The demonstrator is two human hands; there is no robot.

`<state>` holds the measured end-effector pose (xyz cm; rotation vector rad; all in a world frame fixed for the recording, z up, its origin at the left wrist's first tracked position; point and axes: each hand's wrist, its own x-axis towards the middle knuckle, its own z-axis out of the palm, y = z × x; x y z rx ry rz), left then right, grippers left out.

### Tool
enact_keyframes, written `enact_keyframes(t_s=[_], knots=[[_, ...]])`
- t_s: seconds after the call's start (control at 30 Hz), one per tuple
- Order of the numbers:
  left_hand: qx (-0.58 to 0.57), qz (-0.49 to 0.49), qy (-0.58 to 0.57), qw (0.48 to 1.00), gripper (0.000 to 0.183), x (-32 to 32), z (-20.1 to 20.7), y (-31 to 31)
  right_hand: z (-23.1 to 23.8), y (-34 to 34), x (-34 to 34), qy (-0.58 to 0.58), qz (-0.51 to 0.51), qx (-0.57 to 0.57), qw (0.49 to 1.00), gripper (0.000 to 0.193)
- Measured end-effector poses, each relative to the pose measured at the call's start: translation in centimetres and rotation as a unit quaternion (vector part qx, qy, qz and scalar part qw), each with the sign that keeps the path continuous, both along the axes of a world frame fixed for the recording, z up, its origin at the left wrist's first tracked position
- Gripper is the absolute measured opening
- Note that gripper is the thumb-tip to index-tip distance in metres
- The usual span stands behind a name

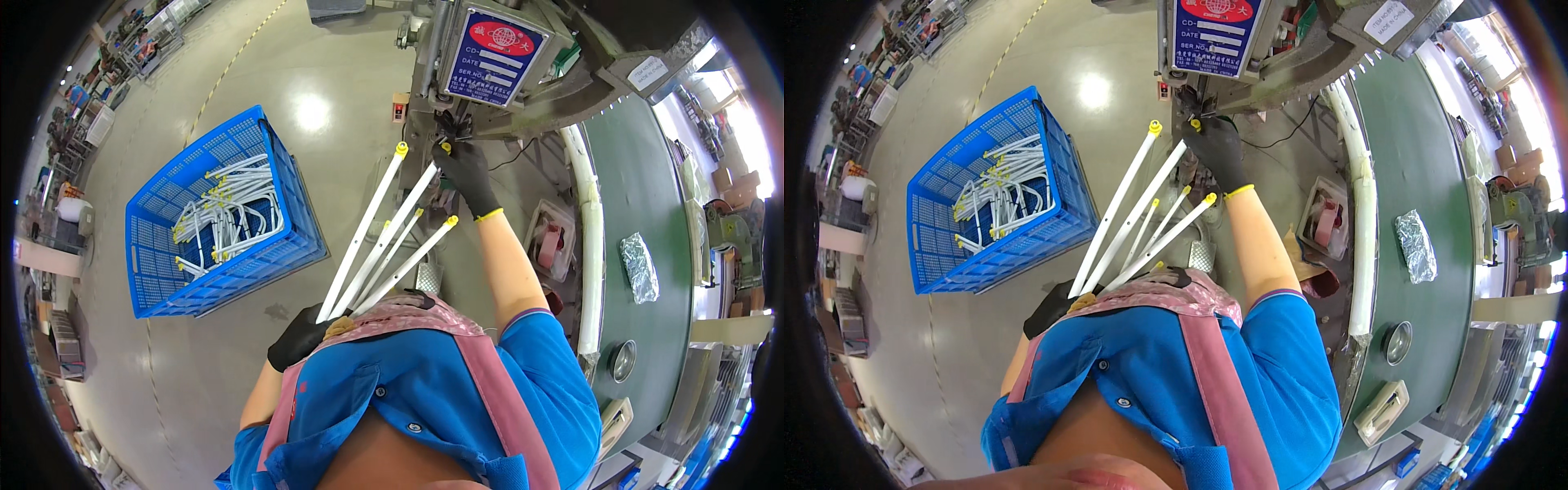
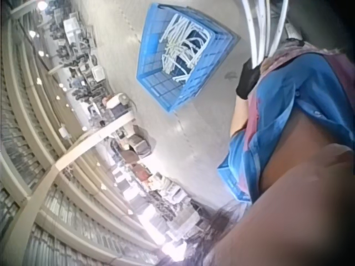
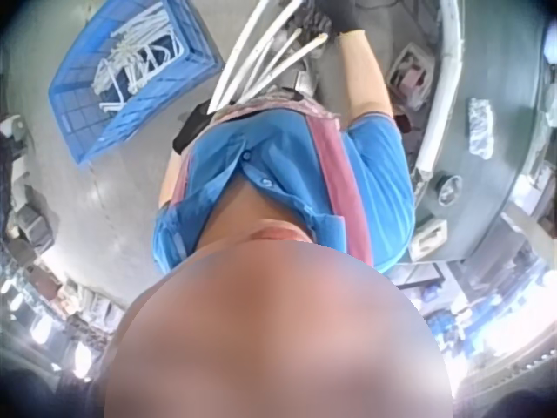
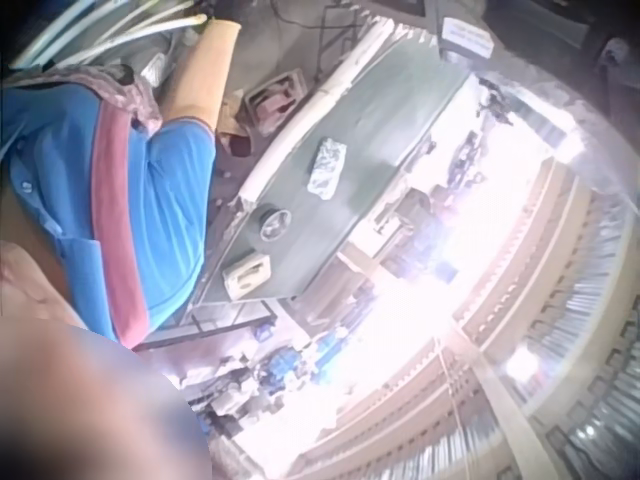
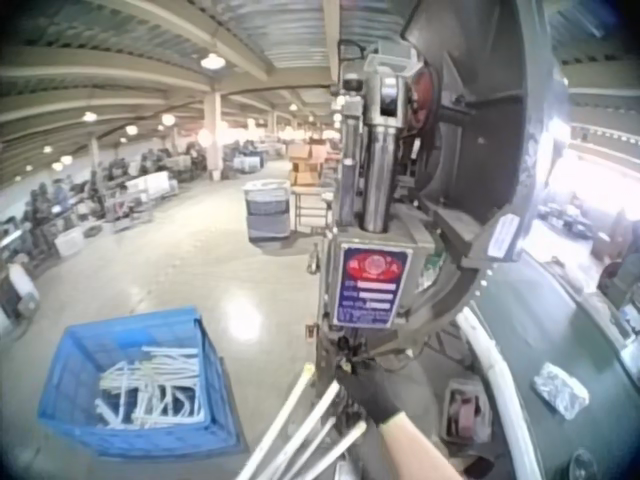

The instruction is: The person repeatedly picks up white cables with yellow tips from a blue basket, inserts them into a machine, and collects the processed cables. The person then places the finished cables into another blue basket.

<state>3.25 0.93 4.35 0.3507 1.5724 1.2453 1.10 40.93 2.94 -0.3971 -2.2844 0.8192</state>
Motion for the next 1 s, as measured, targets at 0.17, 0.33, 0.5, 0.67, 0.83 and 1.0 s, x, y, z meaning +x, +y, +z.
enact_keyframes(t_s=[0.17,0.33,0.5,0.67,0.83,1.0], knots=[[-0.022,-0.022,0.039,0.999,0.038,-0.3,0.1,0.3,-2.0,0.4,-2.6,0.032,0.107,-0.351,0.930,0.026],[-0.012,-0.029,0.031,0.999,0.037,-0.8,1.2,0.1,-3.8,1.0,-2.2,-0.123,0.075,-0.336,0.931,0.027],[-0.011,-0.049,0.043,0.998,0.034,-1.1,0.9,0.4,-4.0,0.7,-2.1,-0.135,0.047,-0.354,0.924,0.028],[0.007,-0.073,0.054,0.996,0.036,-2.4,0.3,0.8,-4.5,1.0,-1.2,-0.152,0.055,-0.285,0.945,0.031],[0.038,-0.100,0.060,0.992,0.036,-3.3,-0.3,0.6,-6.9,0.0,3.2,-0.088,0.027,-0.264,0.960,0.029],[0.033,-0.096,0.060,0.993,0.035,-3.5,-0.6,0.8,-8.2,-0.7,6.2,-0.029,0.040,-0.385,0.922,0.018]])
